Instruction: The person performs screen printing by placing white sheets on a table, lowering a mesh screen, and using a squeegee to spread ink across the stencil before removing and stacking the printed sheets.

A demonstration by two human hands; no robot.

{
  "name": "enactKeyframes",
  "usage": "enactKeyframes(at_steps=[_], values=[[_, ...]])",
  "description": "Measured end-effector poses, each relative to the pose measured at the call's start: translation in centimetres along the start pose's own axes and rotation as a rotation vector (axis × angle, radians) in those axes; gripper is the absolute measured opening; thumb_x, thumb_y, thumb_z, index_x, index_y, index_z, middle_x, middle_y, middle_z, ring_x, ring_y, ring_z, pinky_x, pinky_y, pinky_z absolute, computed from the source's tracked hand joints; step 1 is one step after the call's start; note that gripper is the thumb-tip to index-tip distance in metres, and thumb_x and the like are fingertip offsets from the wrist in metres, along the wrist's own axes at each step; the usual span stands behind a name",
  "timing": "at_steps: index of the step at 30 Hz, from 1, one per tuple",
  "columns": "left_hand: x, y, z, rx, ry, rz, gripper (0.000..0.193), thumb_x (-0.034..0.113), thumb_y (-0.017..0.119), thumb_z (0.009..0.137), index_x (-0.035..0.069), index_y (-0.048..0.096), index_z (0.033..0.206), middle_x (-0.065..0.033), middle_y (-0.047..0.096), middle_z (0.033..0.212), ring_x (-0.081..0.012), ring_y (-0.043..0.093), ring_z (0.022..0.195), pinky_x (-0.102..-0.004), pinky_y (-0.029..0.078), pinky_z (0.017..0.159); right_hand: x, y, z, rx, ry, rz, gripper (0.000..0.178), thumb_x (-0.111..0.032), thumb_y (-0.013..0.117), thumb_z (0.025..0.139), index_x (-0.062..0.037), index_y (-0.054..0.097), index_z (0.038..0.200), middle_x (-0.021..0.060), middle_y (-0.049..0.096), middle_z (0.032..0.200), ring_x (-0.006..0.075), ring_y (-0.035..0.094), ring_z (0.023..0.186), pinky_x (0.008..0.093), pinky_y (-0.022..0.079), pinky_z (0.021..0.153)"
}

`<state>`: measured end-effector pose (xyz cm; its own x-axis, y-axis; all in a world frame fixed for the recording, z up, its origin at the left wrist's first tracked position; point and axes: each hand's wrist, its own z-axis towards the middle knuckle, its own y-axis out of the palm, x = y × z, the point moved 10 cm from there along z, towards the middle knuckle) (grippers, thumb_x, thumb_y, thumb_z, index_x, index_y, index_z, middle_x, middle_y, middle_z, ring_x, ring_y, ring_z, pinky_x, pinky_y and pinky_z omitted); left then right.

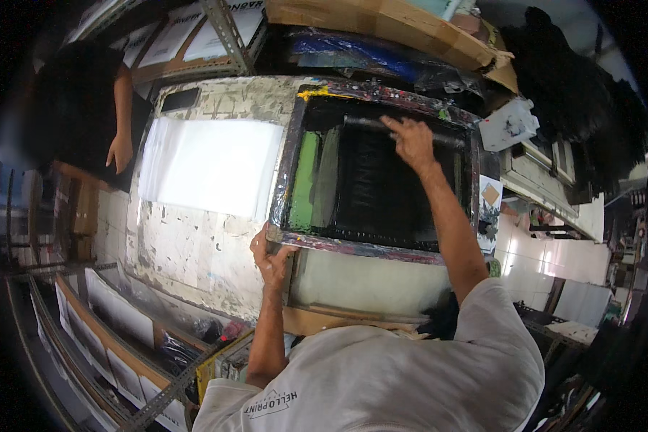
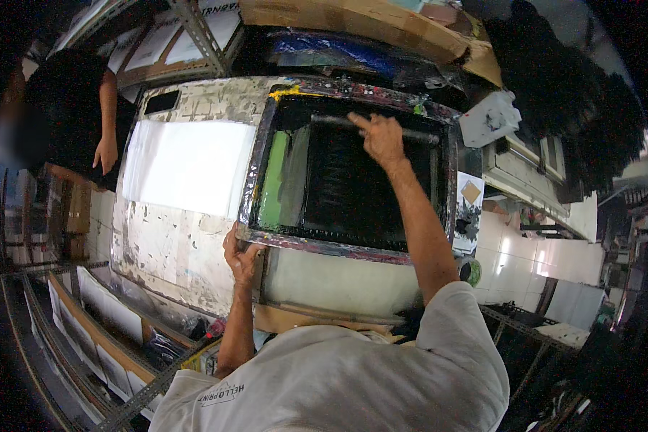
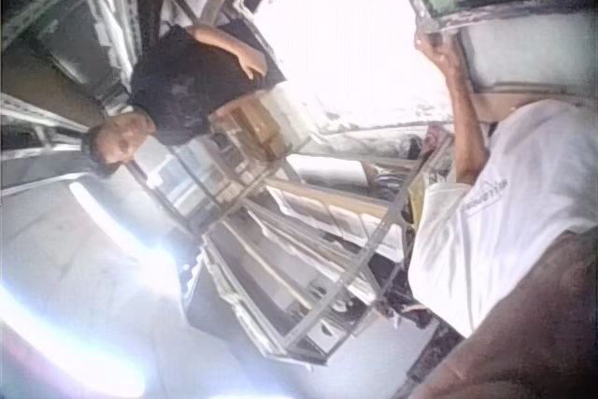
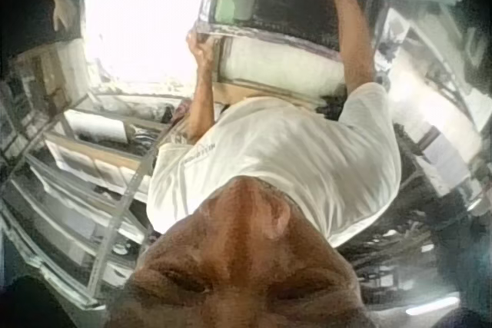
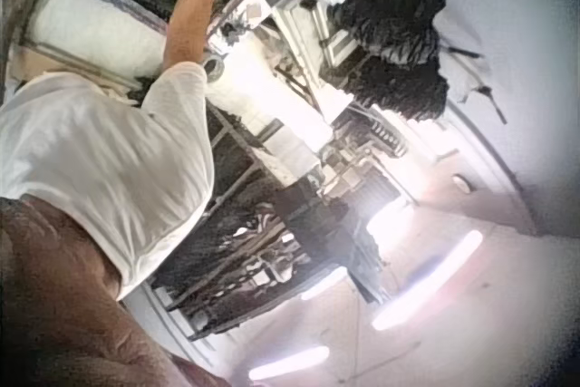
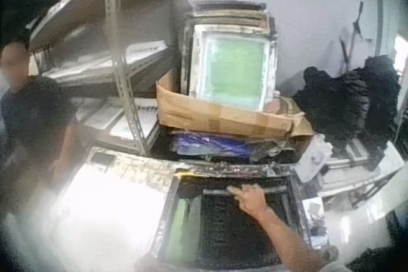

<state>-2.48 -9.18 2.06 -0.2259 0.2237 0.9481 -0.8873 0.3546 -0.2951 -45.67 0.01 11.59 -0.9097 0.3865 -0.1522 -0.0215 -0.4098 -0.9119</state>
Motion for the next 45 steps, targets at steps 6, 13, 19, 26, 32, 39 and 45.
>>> enactKeyframes(at_steps=[6,13,19,26,32,39,45], values=[[3.2,-0.1,0.6,0.047,-0.108,-0.361,0.075,-0.005,0.081,0.068,-0.004,0.055,0.137,-0.0095,0.062,0.123,-0.022,0.056,0.116,-0.0349,0.042,0.106,-7.6,-7.1,-8.7,-0.123,0.078,0.121,0.048,-0.007,0.064,0.085,-0.0235,0.066,0.131,0.0274,0.068,0.112,0.0361,0.067,0.099,0.0455,0.049,0.08],[11.8,-1.1,3.4,0.202,0.039,-0.324,0.071,-0.009,0.077,0.072,-0.011,0.051,0.138,-0.0183,0.059,0.135,-0.0253,0.054,0.126,-0.0367,0.039,0.111,-13.6,-18.8,-12.3,0.023,-0.018,0.162,0.058,-0.028,0.079,0.071,-0.0236,0.069,0.129,0.0242,0.067,0.102,0.0377,0.066,0.093,0.0481,0.051,0.083],[19.1,1.2,7.7,0.234,0.235,-0.57,0.067,-0.008,0.065,0.088,0.001,0.039,0.149,-0.0081,0.063,0.11,-0.0171,0.056,0.104,-0.0311,0.043,0.099,-10.9,-24.3,-4.3,0.101,-0.033,0.095,0.07,-0.04,0.086,0.061,-0.0222,0.07,0.127,0.0206,0.07,0.095,0.037,0.068,0.09,0.0459,0.052,0.078],[6.8,11.6,4.5,-0.024,0.287,0.661,0.03,0.026,0.078,0.085,0.004,0.063,0.099,-0.0119,0.065,0.094,-0.032,0.062,0.088,-0.0437,0.049,0.076,-7.8,-28.3,4.8,0.167,-0.034,0.103,0.056,-0.036,0.087,0.066,-0.0125,0.076,0.115,0.0176,0.075,0.096,0.0317,0.073,0.086,0.0391,0.055,0.081],[7.7,15.1,2.2,-0.114,0.398,0.641,0.017,0.015,0.074,0.085,0.004,0.063,0.091,-0.0144,0.063,0.085,-0.0354,0.059,0.079,-0.0478,0.047,0.072,-5.3,-28.6,7.2,0.183,0.04,-0.007,0.052,-0.044,0.086,0.072,-0.0122,0.077,0.112,0.0162,0.075,0.101,0.0291,0.073,0.083,0.041,0.057,0.079],[10.7,11.9,5.0,0.01,0.168,0.238,0.009,0.006,0.067,0.089,0.001,0.061,0.085,-0.0141,0.063,0.085,-0.0344,0.059,0.079,-0.0439,0.046,0.075,-5.7,-30.1,9.2,0.097,0.061,0.076,0.052,-0.044,0.082,0.071,-0.0048,0.076,0.105,0.0226,0.071,0.105,0.0386,0.066,0.103,0.0449,0.05,0.093],[6.9,3.4,8.3,0.104,0.148,0.191,0.007,0.004,0.067,0.09,-0.001,0.062,0.088,-0.0115,0.062,0.084,-0.0244,0.059,0.077,-0.0368,0.048,0.073,-6.2,-31.0,8.8,0.244,0.02,0.082,0.049,-0.042,0.082,0.071,-0.0041,0.077,0.102,0.0225,0.072,0.1,0.0387,0.066,0.101,0.0439,0.05,0.093]])
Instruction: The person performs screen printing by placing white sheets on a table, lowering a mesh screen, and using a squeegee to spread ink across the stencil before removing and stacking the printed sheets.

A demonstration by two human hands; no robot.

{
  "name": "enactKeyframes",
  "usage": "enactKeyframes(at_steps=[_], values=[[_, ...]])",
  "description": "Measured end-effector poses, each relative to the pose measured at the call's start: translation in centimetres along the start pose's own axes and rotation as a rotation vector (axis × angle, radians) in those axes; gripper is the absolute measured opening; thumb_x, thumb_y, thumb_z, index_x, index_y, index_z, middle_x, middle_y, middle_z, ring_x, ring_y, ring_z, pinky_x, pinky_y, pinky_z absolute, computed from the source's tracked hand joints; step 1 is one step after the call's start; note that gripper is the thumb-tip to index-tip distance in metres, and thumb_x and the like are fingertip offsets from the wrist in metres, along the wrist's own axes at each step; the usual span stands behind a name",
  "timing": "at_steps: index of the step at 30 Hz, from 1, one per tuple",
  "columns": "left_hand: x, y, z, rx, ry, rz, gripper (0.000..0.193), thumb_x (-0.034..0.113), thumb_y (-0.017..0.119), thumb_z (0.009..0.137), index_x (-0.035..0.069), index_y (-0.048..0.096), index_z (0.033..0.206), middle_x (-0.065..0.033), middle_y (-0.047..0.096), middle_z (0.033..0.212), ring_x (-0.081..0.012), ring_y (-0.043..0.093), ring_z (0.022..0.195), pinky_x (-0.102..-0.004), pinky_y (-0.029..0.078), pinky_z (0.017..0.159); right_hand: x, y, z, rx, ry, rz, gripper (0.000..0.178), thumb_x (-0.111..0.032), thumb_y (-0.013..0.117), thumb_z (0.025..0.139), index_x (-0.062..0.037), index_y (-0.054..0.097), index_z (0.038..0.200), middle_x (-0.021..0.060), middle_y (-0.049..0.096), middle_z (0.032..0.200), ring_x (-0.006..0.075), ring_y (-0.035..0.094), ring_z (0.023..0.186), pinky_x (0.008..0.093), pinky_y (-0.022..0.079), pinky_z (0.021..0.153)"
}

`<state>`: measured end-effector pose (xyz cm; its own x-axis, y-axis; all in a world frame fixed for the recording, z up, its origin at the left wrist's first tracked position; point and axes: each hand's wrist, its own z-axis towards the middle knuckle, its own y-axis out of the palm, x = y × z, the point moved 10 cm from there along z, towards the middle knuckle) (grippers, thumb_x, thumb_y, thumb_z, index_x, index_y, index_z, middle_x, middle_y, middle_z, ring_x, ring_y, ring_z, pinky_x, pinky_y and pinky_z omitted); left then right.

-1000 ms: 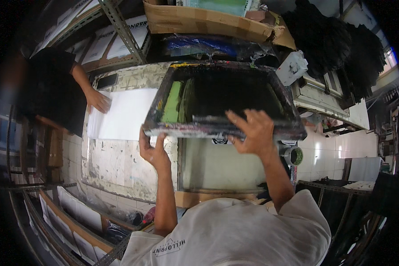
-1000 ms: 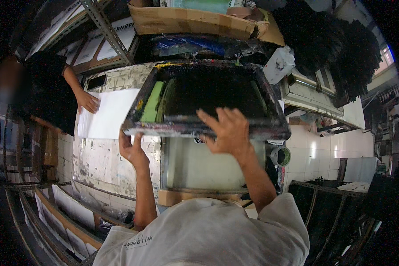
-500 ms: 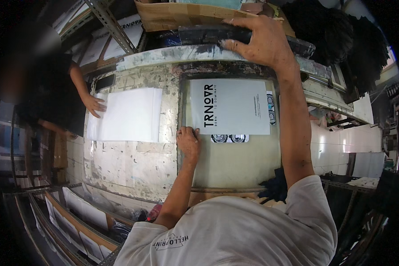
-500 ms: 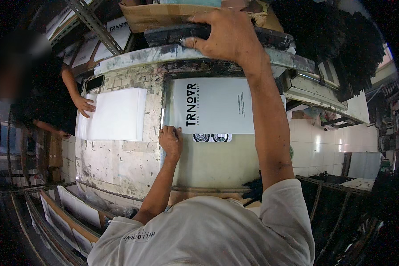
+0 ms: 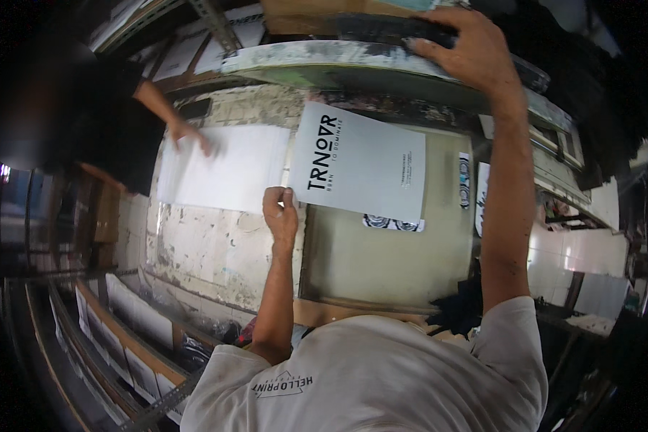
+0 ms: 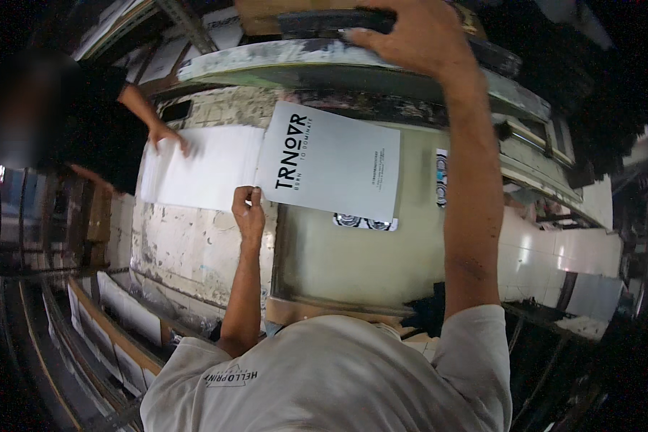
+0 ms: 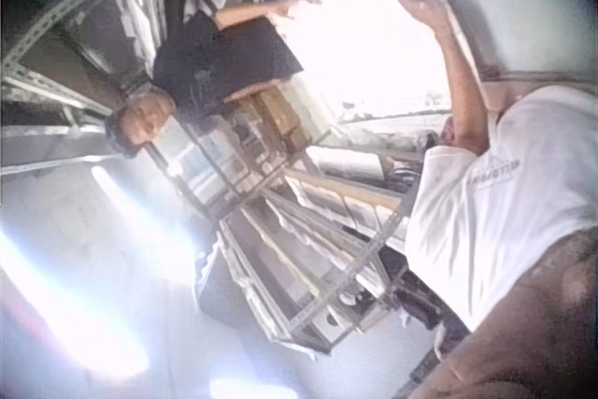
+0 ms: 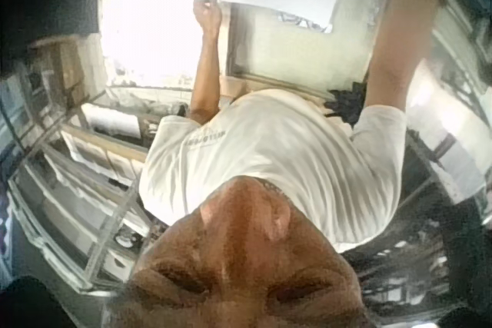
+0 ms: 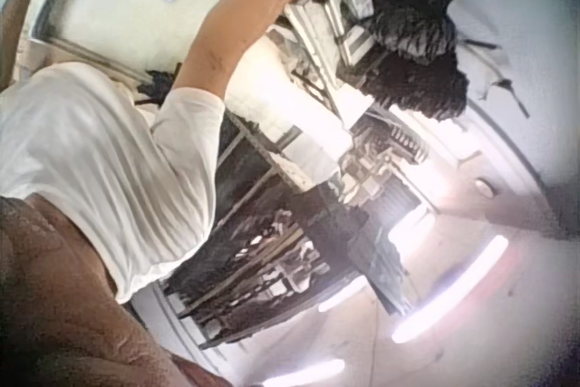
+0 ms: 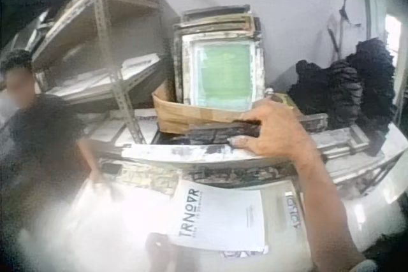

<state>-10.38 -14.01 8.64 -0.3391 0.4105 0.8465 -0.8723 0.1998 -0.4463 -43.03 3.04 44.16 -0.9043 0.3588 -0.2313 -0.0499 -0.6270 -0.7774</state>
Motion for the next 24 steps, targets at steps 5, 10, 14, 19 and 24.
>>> enactKeyframes(at_steps=[5,10,14,19,24], values=[[-6.2,-9.1,2.3,0.18,-0.04,0.101,0.008,0.005,0.066,0.091,-0.002,0.064,0.091,-0.0097,0.063,0.084,-0.0219,0.057,0.076,-0.0347,0.048,0.073,2.7,1.5,-0.5,-0.001,-0.051,-0.105,0.05,-0.041,0.083,0.077,-0.0102,0.075,0.116,0.0145,0.072,0.115,0.028,0.069,0.106,0.0399,0.05,0.096],[-9.7,-18.9,2.2,0.516,-0.052,0.46,0.016,0.013,0.066,0.093,-0.002,0.066,0.1,-0.0122,0.065,0.095,-0.0279,0.059,0.09,-0.0395,0.047,0.086,1.8,1.7,-0.3,-0.007,-0.048,-0.106,0.053,-0.048,0.082,0.076,-0.0116,0.076,0.115,0.0157,0.073,0.112,0.0298,0.07,0.101,0.0418,0.053,0.092],[1.4,-16.9,1.2,0.64,0.263,0.541,0.022,0.009,0.07,0.088,0.001,0.068,0.108,-0.0151,0.066,0.11,-0.0358,0.059,0.108,-0.0462,0.04,0.1,3.1,2.0,-0.4,0.007,-0.085,-0.098,0.058,-0.053,0.081,0.075,-0.0115,0.076,0.116,0.0161,0.073,0.112,0.0297,0.071,0.101,0.0429,0.054,0.091],[2.5,-7.8,0.9,0.184,0.402,0.528,0.035,0.009,0.078,0.08,0.008,0.07,0.115,-0.0101,0.068,0.117,-0.0314,0.059,0.112,-0.0437,0.042,0.095,4.0,3.0,0.1,-0.039,-0.036,-0.105,0.059,-0.054,0.08,0.076,-0.0118,0.075,0.117,0.0161,0.072,0.114,0.0295,0.07,0.103,0.0426,0.053,0.092],[-5.4,-6.2,1.6,0.131,0.162,0.593,0.026,0.017,0.08,0.079,0.008,0.077,0.103,-0.0082,0.068,0.103,-0.0289,0.061,0.097,-0.0403,0.047,0.082,4.3,2.6,0.4,-0.023,-0.069,-0.097,0.059,-0.056,0.08,0.076,-0.012,0.076,0.116,0.0161,0.072,0.112,0.0297,0.07,0.102,0.0425,0.054,0.092]])
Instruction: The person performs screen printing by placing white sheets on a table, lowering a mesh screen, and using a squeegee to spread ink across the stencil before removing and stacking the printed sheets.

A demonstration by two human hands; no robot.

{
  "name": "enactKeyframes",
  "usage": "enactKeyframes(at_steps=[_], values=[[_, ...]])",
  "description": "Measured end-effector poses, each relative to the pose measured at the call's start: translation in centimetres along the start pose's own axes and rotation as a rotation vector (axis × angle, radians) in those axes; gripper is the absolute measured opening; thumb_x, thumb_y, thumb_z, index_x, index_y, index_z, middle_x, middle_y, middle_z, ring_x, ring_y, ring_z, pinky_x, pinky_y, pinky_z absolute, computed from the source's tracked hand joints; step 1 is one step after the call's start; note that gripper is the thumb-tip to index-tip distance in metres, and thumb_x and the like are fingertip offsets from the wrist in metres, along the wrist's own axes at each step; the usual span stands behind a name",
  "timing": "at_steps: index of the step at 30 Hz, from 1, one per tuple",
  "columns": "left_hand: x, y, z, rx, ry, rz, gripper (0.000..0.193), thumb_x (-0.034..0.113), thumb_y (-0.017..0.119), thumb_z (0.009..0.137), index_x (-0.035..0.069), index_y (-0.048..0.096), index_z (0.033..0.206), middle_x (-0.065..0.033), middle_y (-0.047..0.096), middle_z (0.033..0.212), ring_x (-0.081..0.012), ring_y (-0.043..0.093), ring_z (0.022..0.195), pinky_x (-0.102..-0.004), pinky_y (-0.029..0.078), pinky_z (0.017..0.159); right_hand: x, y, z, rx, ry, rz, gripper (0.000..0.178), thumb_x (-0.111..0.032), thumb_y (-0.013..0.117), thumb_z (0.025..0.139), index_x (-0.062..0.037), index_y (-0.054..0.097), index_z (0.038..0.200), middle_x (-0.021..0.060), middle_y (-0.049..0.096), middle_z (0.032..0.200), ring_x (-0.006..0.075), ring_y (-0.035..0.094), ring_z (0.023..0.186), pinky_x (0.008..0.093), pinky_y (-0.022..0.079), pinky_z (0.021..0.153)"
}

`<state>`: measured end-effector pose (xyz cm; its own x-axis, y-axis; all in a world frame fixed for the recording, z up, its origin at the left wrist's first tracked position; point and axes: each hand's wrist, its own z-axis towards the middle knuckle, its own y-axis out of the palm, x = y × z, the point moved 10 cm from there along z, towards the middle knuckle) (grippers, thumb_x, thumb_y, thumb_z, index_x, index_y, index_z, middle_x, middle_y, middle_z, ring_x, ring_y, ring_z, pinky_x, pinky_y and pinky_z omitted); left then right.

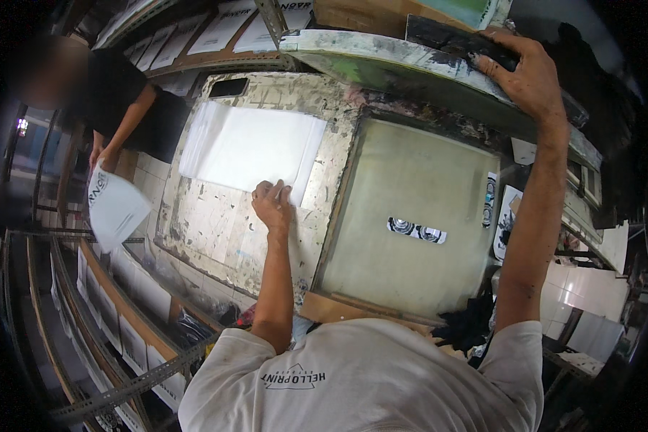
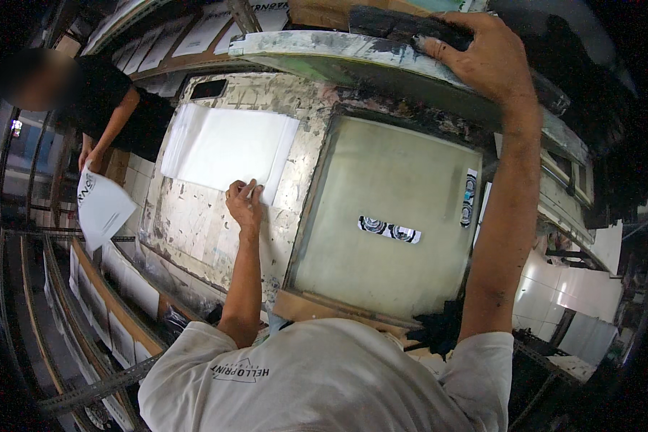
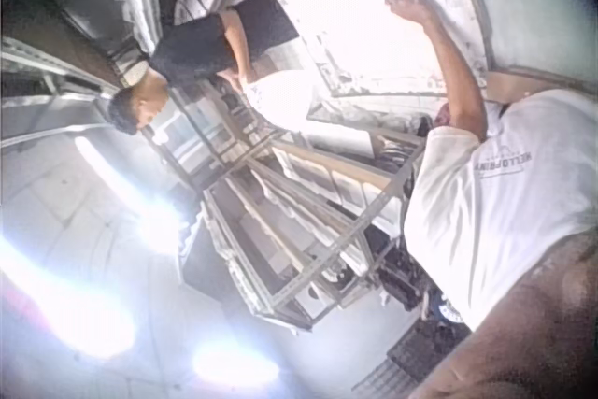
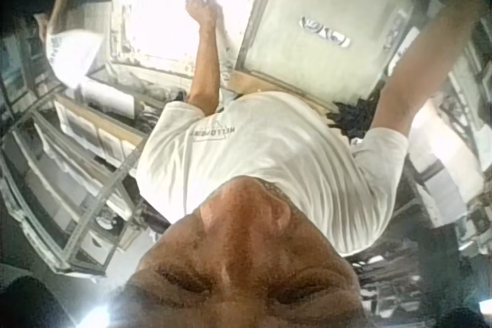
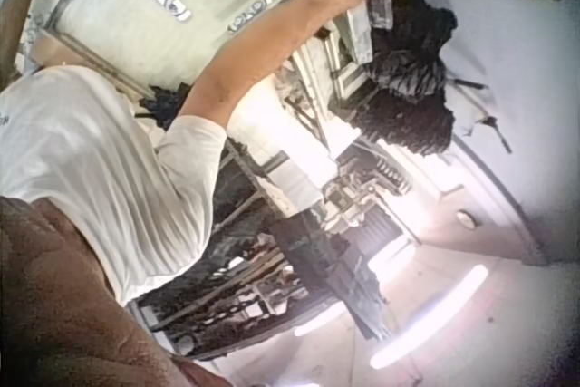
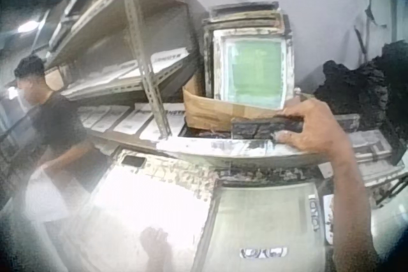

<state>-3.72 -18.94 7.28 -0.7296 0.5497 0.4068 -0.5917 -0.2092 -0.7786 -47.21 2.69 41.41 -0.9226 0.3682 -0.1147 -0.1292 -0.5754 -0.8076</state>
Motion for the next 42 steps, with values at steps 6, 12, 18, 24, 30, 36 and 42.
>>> enactKeyframes(at_steps=[6,12,18,24,30,36,42], values=[[-3.6,-1.2,2.3,0.154,-0.124,-0.365,0.004,0.004,0.075,0.08,0.002,0.074,0.083,-0.0119,0.067,0.089,-0.0303,0.064,0.082,-0.0382,0.051,0.074,-1.5,0.6,0.4,-0.065,0.063,0.008,0.056,-0.048,0.082,0.077,-0.0143,0.074,0.121,0.0159,0.07,0.12,0.0313,0.065,0.114,0.0426,0.048,0.099],[12.1,-0.3,4.3,-0.342,0.332,-0.615,0.021,0.019,0.079,0.081,0.007,0.076,0.098,-0.01,0.071,0.11,-0.0313,0.064,0.105,-0.044,0.047,0.093,1.0,-1.3,-0.4,-0.015,0.062,-0.095,0.056,-0.049,0.08,0.079,-0.0164,0.073,0.123,0.0148,0.069,0.121,0.0305,0.064,0.114,0.0434,0.049,0.098],[14.7,6.9,-3.8,-0.65,0.389,-0.016,0.053,0.041,0.067,0.092,0.018,0.061,0.139,-0.0103,0.04,0.158,-0.0404,0.027,0.149,-0.0674,0.019,0.115,-1.1,-1.0,0.2,-0.022,0.069,-0.011,0.052,-0.045,0.082,0.075,-0.012,0.075,0.115,0.0167,0.072,0.111,0.0319,0.068,0.103,0.0415,0.052,0.092],[25.2,12.5,-7.5,-0.672,0.672,-0.269,0.053,0.038,0.064,0.093,0.024,0.055,0.143,-0.0084,0.036,0.16,-0.0412,0.025,0.149,-0.0697,0.015,0.117,-2.9,-2.5,0.9,-0.069,0.12,0.071,0.052,-0.044,0.082,0.07,-0.0032,0.077,0.103,0.0229,0.073,0.099,0.0382,0.07,0.094,0.0426,0.053,0.089],[33.6,16.3,-10.8,-0.832,0.795,-0.346,0.053,0.039,0.06,0.096,0.027,0.052,0.147,-0.0054,0.031,0.163,-0.0375,0.016,0.153,-0.0663,0.004,0.12,-2.9,-2.0,1.2,-0.098,0.111,0.155,0.048,-0.042,0.081,0.073,-0.0029,0.077,0.1,0.0227,0.073,0.095,0.0368,0.07,0.091,0.0429,0.053,0.086],[35.9,15.3,-13.5,-0.792,0.822,-0.426,0.052,0.036,0.062,0.094,0.023,0.055,0.143,-0.0069,0.033,0.161,-0.0378,0.019,0.152,-0.066,0.003,0.121,-3.5,-3.0,1.0,-0.15,0.147,0.234,0.042,-0.039,0.081,0.074,-0.0037,0.077,0.097,0.0209,0.074,0.088,0.0349,0.071,0.083,0.0415,0.054,0.08],[35.8,14.3,-14.7,-0.789,0.833,-0.449,0.051,0.036,0.063,0.093,0.022,0.057,0.142,-0.0076,0.035,0.161,-0.0381,0.019,0.152,-0.0665,0.003,0.12,-3.4,-2.6,1.1,-0.144,0.152,0.207,0.04,-0.039,0.081,0.075,-0.004,0.078,0.094,0.0201,0.074,0.085,0.0336,0.071,0.08,0.0411,0.054,0.077]])
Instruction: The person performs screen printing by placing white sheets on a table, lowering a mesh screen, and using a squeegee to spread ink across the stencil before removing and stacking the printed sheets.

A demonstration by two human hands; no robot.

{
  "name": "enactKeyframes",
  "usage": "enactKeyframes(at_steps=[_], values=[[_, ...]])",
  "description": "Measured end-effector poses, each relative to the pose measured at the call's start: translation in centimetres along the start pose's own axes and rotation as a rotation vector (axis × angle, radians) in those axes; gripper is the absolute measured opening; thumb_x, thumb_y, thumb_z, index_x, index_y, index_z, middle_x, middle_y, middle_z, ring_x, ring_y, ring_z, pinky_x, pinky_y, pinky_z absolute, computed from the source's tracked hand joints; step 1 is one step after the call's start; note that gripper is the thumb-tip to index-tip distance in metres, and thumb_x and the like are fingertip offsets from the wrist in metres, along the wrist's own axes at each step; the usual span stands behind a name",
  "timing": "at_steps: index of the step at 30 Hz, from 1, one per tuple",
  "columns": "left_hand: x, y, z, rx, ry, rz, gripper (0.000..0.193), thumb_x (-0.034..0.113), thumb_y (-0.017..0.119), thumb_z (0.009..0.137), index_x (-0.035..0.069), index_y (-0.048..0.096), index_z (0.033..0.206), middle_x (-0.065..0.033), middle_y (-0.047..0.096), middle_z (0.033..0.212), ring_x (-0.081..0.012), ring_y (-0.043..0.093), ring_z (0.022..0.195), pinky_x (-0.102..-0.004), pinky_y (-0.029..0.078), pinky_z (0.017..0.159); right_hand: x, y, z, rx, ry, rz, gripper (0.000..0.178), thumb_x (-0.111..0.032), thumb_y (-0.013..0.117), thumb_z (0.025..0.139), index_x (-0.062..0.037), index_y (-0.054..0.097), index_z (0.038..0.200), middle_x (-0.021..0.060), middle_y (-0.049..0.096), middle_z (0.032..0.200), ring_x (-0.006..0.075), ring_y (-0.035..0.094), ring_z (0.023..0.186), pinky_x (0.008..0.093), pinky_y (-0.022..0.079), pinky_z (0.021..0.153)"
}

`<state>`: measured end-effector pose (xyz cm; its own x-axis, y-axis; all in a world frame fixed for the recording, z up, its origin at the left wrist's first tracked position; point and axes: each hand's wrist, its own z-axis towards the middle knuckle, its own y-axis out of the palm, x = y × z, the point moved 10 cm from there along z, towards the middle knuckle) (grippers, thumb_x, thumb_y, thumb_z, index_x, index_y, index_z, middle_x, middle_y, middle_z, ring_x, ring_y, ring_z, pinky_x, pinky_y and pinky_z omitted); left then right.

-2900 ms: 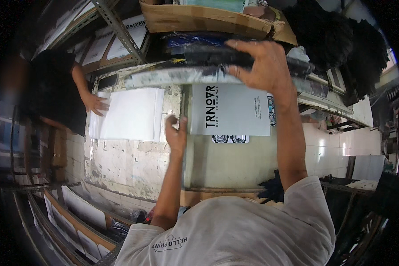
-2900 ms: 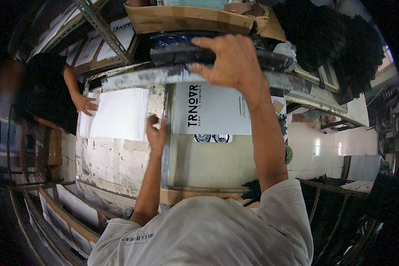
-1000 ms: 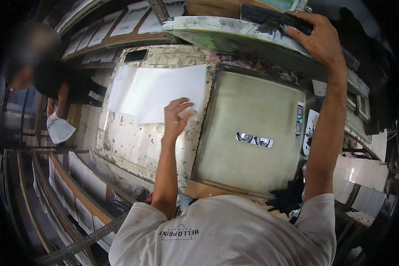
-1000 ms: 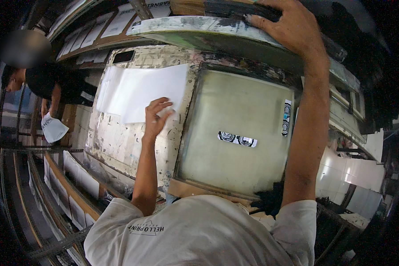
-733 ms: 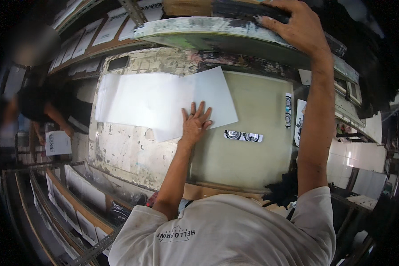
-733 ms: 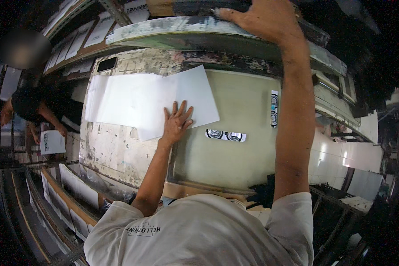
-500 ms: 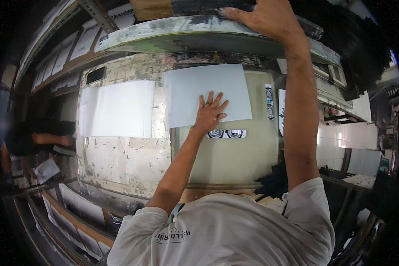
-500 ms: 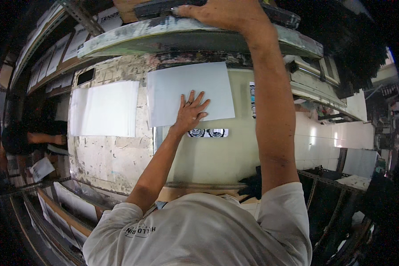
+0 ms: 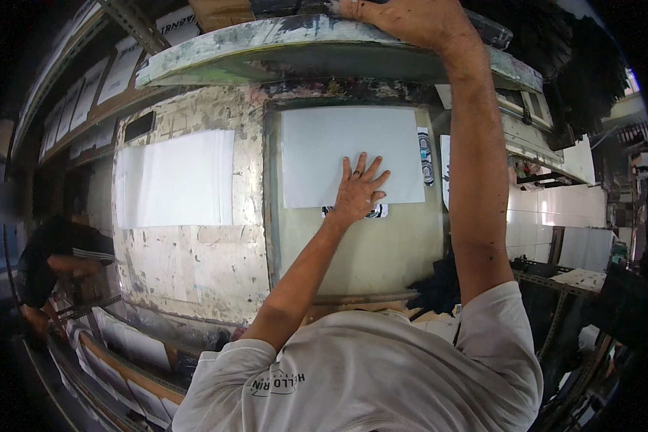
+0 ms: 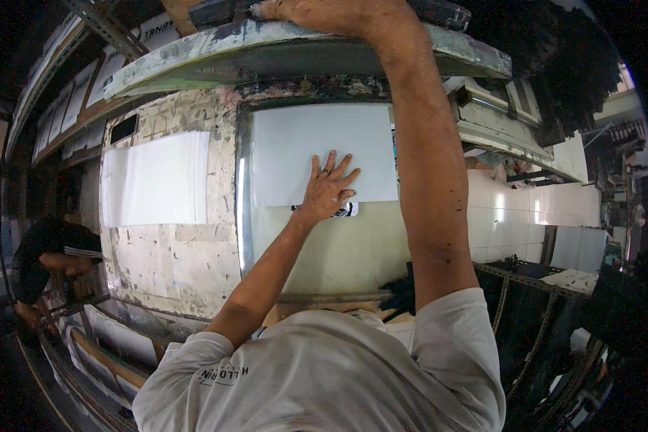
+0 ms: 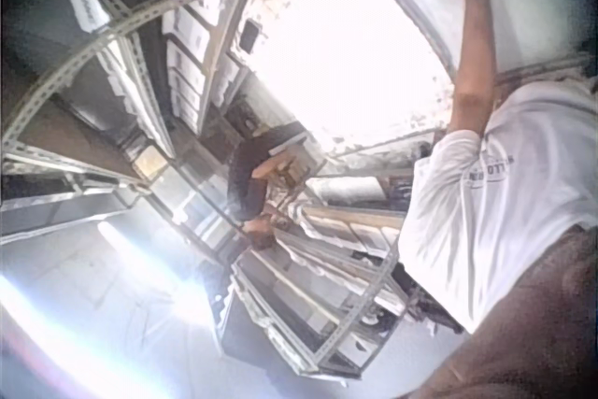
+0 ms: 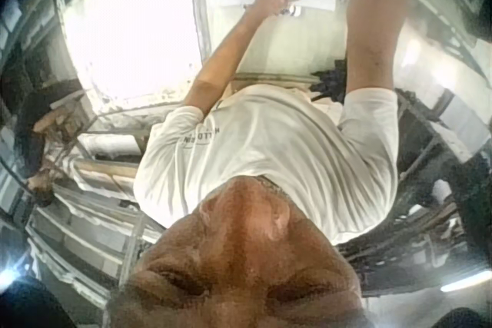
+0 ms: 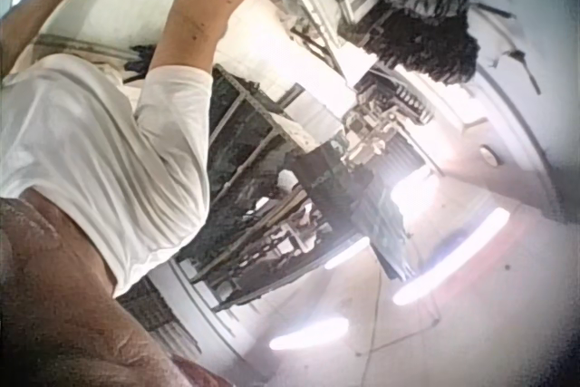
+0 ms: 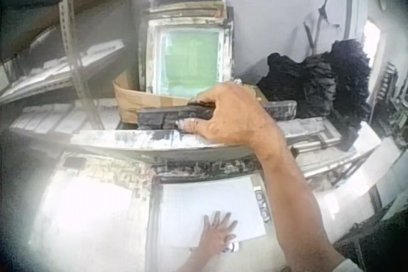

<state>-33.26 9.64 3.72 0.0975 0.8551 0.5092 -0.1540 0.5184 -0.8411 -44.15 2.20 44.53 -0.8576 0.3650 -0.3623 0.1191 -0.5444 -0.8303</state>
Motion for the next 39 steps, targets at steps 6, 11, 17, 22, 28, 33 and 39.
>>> enactKeyframes(at_steps=[6,11,17,22,28,33,39], values=[[-0.1,0.3,-0.5,-0.053,-0.009,-0.008,0.051,0.039,0.057,0.097,0.02,0.054,0.145,-0.0072,0.03,0.163,-0.0395,0.017,0.152,-0.0672,0.001,0.12,0.0,0.4,0.1,-0.001,-0.014,-0.037,0.039,-0.038,0.081,0.075,-0.005,0.078,0.095,0.0194,0.074,0.087,0.0335,0.071,0.081,0.0402,0.054,0.079],[0.2,-0.5,-0.8,-0.042,0.018,-0.056,0.051,0.038,0.057,0.098,0.019,0.053,0.145,-0.0084,0.036,0.161,-0.0389,0.021,0.152,-0.0677,0.004,0.119,0.2,0.4,-0.1,0.013,-0.029,0.055,0.041,-0.038,0.08,0.075,-0.0059,0.078,0.099,0.0192,0.075,0.091,0.0336,0.072,0.085,0.0405,0.054,0.081],[-2.3,-11.9,-2.8,0.424,-0.136,-0.324,0.063,0.022,0.071,0.09,0.011,0.048,0.148,-0.0118,0.049,0.152,-0.036,0.04,0.143,-0.0568,0.018,0.12,-0.3,0.8,-1.7,0.074,-0.085,-0.079,0.049,-0.043,0.08,0.074,-0.0063,0.077,0.106,0.0206,0.074,0.098,0.0356,0.071,0.093,0.0431,0.054,0.085],[-6.8,-24.8,-11.8,1.151,-0.272,-0.752,0.087,0.027,0.073,0.092,0.001,0.023,0.158,-0.0153,0.06,0.13,-0.0249,0.06,0.116,-0.0352,0.047,0.1,-1.0,2.9,-7.4,0.161,-0.186,-0.154,0.055,-0.048,0.084,0.069,-0.0126,0.077,0.11,0.0146,0.074,0.094,0.0309,0.071,0.087,0.0428,0.054,0.078],[-8.9,-26.9,-19.8,1.18,-0.534,-0.975,0.108,-0.015,0.073,0.065,0.006,0.024,0.159,-0.0103,0.06,0.123,-0.0222,0.059,0.108,-0.0344,0.054,0.092,-2.9,7.3,-18.0,0.113,-0.126,-0.036,0.043,-0.026,0.082,0.074,-0.0188,0.075,0.116,0.0122,0.068,0.087,0.0288,0.065,0.071,0.0406,0.05,0.065],[-13.4,-16.9,-27.5,0.961,-0.659,-0.891,0.094,-0.006,0.087,0.059,-0.005,0.046,0.144,-0.011,0.062,0.13,-0.0232,0.058,0.117,-0.0369,0.045,0.106,-0.2,14.4,-21.7,-0.107,0.072,0.192,0.038,-0.015,0.078,0.077,-0.0178,0.076,0.114,0.0141,0.071,0.093,0.0298,0.067,0.076,0.0405,0.052,0.071],[-12.9,-14.8,-29.3,0.852,-0.64,-0.201,0.088,0.009,0.094,0.054,0.002,0.057,0.133,-0.0145,0.048,0.141,-0.0317,0.043,0.131,-0.0416,0.041,0.109,2.3,24.1,-27.0,-0.408,0.05,-0.048,0.066,-0.02,0.081,0.077,-0.0204,0.06,0.139,0.0187,0.065,0.119,0.0315,0.063,0.107,0.0451,0.037,0.099]])
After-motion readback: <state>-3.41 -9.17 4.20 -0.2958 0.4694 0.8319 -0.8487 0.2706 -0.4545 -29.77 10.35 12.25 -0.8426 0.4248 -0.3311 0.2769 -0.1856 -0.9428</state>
